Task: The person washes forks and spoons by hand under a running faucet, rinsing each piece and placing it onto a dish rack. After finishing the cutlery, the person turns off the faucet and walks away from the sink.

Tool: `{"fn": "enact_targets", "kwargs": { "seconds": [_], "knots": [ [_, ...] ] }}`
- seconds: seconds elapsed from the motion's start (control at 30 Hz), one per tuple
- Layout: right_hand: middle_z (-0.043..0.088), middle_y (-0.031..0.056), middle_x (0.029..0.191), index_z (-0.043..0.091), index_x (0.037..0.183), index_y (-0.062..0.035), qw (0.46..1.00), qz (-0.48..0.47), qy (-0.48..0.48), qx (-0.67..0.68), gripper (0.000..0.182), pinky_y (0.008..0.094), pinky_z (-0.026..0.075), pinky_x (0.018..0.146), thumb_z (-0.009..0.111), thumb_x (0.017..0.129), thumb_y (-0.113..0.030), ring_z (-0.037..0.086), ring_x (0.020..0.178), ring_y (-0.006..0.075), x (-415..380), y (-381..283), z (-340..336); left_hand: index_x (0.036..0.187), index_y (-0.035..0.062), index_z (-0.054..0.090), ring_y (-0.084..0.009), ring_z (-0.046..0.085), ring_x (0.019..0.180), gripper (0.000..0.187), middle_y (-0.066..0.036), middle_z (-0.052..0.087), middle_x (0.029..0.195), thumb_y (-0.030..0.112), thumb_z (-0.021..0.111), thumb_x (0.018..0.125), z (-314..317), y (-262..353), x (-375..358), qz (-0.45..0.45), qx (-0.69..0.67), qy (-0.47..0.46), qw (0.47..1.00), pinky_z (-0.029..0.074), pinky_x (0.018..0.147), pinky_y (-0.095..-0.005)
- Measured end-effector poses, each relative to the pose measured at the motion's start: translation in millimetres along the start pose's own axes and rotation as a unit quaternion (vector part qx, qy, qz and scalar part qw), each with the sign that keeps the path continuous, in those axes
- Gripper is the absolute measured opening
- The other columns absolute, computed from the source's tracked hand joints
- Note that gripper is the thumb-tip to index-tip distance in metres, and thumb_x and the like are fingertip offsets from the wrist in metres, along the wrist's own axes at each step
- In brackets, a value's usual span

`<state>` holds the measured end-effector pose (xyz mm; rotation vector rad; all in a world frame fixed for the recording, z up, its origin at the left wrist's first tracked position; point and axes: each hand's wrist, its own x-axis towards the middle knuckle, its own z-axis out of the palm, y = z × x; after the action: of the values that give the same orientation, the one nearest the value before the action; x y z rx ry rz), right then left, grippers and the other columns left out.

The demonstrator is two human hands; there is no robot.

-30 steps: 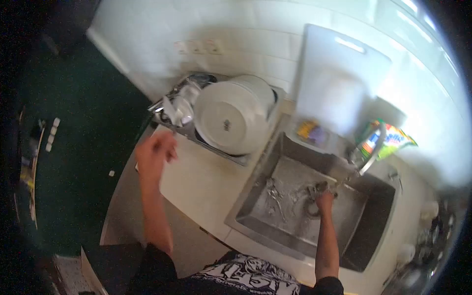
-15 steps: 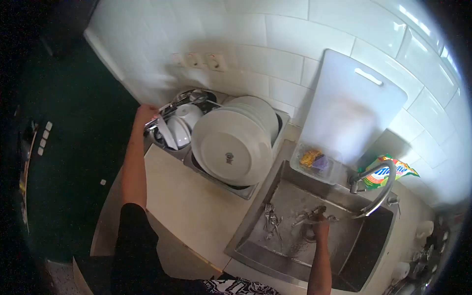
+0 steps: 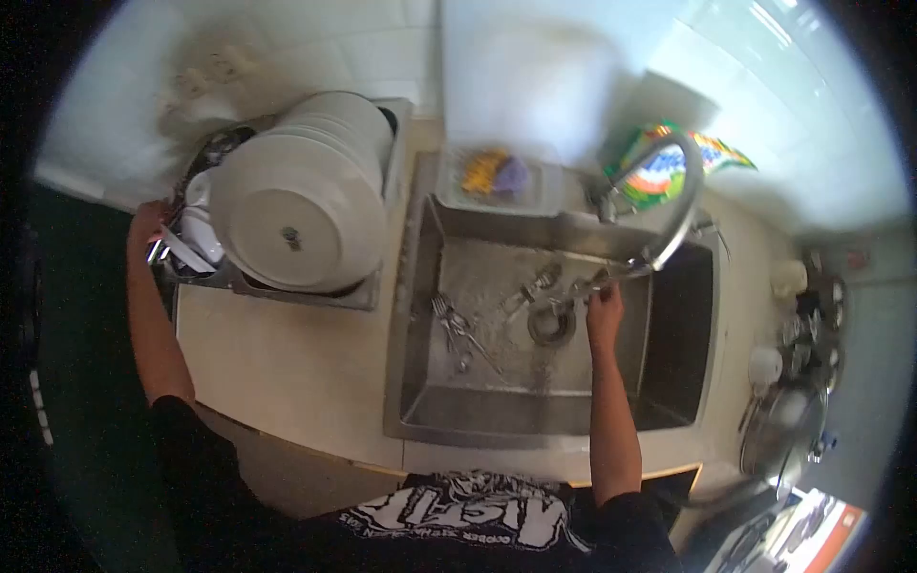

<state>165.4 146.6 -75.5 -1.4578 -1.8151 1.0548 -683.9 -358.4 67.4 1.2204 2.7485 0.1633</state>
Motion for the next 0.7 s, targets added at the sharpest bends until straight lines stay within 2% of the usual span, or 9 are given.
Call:
{"fn": "enact_targets", "kwargs": {
  "seconds": [0.07,0.13,0.27,0.37,0.47,0.5,0.57,0.6,0.7],
  "knots": [
    [0.061,0.0094,0.090,0.050,0.102,0.0022,0.997,0.010,0.018,0.076,0.025,0.0281,0.049,0.065,0.057,0.085,-0.015,0.059,0.079,0.0164,-1.8,-15.7,-7.5,0.086,0.0051,0.059,-0.0352,0.058,0.077,0.023,-0.017,0.060,0.079,0.027,0.056,0.080,-49.3,164.7,-40.2,-0.354,-0.221,0.079,0.905,0.045,0.066,-0.0411],
    [0.060,0.0111,0.090,0.046,0.106,0.0039,0.990,0.024,0.023,0.136,0.028,0.0286,0.051,0.064,0.056,0.086,-0.013,0.060,0.078,0.0176,-4.8,-18.8,-14.5,0.099,0.0045,0.060,-0.0345,0.060,0.084,0.034,-0.017,0.063,0.091,0.034,0.050,0.085,-55.2,147.0,-46.2,-0.205,0.118,0.192,0.952,0.047,0.071,-0.0378],
    [0.059,0.0161,0.092,0.039,0.116,0.0081,0.971,0.059,0.004,0.232,0.038,0.0300,0.052,0.064,0.054,0.086,-0.009,0.061,0.078,0.0204,-5.9,-17.4,-26.4,0.106,0.0041,0.059,-0.0285,0.062,0.083,0.034,-0.014,0.064,0.093,0.031,0.044,0.091,-80.4,335.2,-133.0,-0.121,0.069,0.463,0.876,0.048,0.072,-0.0319],
    [0.060,0.0130,0.088,0.043,0.108,0.0038,0.960,0.083,-0.002,0.269,0.028,0.0283,0.052,0.062,0.055,0.086,-0.009,0.062,0.075,0.0196,-15.9,-33.6,-23.0,0.101,0.0018,0.059,-0.0094,0.054,0.067,0.021,-0.004,0.061,0.077,0.017,0.048,0.091,-47.3,457.5,-189.9,-0.024,-0.276,0.415,0.867,0.046,0.065,-0.0247],
    [0.060,0.0114,0.087,0.045,0.104,0.0010,0.953,0.087,-0.026,0.291,0.023,0.0278,0.052,0.060,0.055,0.086,-0.009,0.063,0.073,0.0192,-17.4,-37.5,-17.6,0.098,0.0021,0.060,-0.0125,0.058,0.070,0.015,-0.006,0.062,0.088,0.008,0.051,0.087,14.6,578.0,-221.8,0.144,-0.447,0.117,0.875,0.048,0.064,-0.0271],
    [0.060,0.0116,0.088,0.045,0.104,0.0008,0.950,0.085,-0.039,0.298,0.022,0.0279,0.052,0.061,0.055,0.086,-0.008,0.063,0.074,0.0193,-16.5,-35.3,-15.9,0.097,0.0014,0.059,-0.0135,0.059,0.074,0.016,-0.008,0.062,0.086,0.007,0.053,0.084,32.0,616.7,-223.0,0.130,-0.526,-0.011,0.840,0.048,0.066,-0.0273],
    [0.059,0.0116,0.090,0.046,0.104,-0.0002,0.961,0.090,-0.048,0.257,0.022,0.0286,0.052,0.062,0.055,0.085,-0.008,0.063,0.074,0.0193,-13.5,-29.1,-13.3,0.103,0.0023,0.059,-0.0215,0.062,0.083,0.024,-0.014,0.061,0.097,0.015,0.057,0.083,77.8,668.6,-215.2,0.169,-0.386,-0.129,0.897,0.049,0.072,-0.0324],
    [0.059,0.0115,0.090,0.046,0.104,-0.0004,0.963,0.089,-0.052,0.247,0.022,0.0288,0.052,0.062,0.055,0.085,-0.008,0.063,0.075,0.0194,-12.9,-26.0,-13.6,0.104,0.0039,0.059,-0.0309,0.060,0.089,0.027,-0.017,0.060,0.099,0.019,0.056,0.082,119.2,684.6,-207.4,0.201,-0.375,-0.137,0.894,0.047,0.077,-0.0376],
    [0.059,0.0143,0.093,0.045,0.104,0.0012,0.961,0.095,-0.069,0.249,0.022,0.0297,0.053,0.062,0.053,0.085,-0.006,0.063,0.076,0.0210,-11.8,-24.1,-19.7,0.107,0.0005,0.055,-0.0367,0.056,0.094,0.034,-0.020,0.059,0.100,0.023,0.057,0.082,215.0,728.9,-180.1,0.176,-0.267,-0.084,0.944,0.046,0.079,-0.0418]
  ]
}}
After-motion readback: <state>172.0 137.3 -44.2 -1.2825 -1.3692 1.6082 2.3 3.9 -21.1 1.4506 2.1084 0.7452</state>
